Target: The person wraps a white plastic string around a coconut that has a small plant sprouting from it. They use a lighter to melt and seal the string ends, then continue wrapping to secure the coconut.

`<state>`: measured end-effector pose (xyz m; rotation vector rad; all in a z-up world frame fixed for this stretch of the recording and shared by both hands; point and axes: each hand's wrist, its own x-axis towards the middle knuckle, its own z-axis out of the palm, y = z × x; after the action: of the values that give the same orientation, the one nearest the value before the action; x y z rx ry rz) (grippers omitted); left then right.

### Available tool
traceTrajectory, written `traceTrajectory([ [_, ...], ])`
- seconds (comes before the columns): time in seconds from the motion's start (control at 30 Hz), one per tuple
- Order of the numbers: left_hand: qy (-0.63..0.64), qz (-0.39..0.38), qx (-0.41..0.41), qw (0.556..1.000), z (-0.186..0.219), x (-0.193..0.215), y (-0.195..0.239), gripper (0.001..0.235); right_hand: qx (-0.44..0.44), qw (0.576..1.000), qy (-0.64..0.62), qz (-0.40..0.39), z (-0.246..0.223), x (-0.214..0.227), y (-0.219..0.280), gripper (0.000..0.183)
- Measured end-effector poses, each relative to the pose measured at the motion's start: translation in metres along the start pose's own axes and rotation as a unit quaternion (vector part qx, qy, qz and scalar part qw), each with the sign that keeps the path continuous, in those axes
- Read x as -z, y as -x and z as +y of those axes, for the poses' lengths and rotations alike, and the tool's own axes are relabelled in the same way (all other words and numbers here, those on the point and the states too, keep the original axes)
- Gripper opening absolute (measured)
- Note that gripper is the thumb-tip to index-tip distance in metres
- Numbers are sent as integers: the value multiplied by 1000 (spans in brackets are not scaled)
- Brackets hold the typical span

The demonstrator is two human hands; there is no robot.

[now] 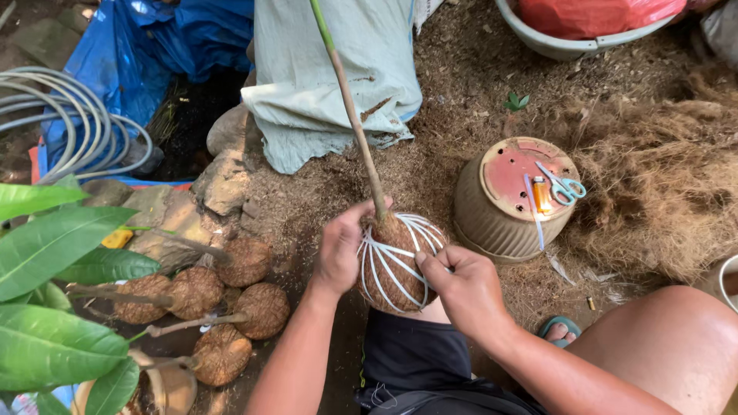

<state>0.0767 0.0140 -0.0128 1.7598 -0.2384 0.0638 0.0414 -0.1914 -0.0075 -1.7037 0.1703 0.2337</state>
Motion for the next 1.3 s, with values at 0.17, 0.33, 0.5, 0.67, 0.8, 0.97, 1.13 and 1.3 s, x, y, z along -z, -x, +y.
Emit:
traceTrajectory([
  [0.17, -127, 154, 151, 968, 47, -37, 24, 43, 6, 1000, 15, -25, 1, -3, 5, 37],
  [0.33, -135, 190, 3, 972, 38, -35, 23, 27, 46, 994, -54, -88, 20, 13, 17, 33],
  [0.5, -55, 161, 26, 985, 19, -21, 31, 32, -35, 994, -56, -89, 38, 41, 38, 37],
  [0.67, -53, 159, 39, 985, 16, -21, 32, 36, -4, 991, -60, -120, 47, 51, 39, 36],
  [0.8, -86, 153, 11, 984, 15, -19, 31, 36, 18, 985, -73, -154, 54, 55, 33, 40],
  [0.97, -31, 140, 2, 990, 11, -18, 31, 37, 2, 985, -74, -157, 66, 57, 24, 38],
  [1.13, -29, 152, 20, 988, 3, -18, 29, 38, -79, 980, -96, -155, 84, 53, 9, 39],
  [1.3, 48, 151, 22, 987, -14, -11, 25, 40, 70, 976, -97, -184, 109, 36, -14, 36],
])
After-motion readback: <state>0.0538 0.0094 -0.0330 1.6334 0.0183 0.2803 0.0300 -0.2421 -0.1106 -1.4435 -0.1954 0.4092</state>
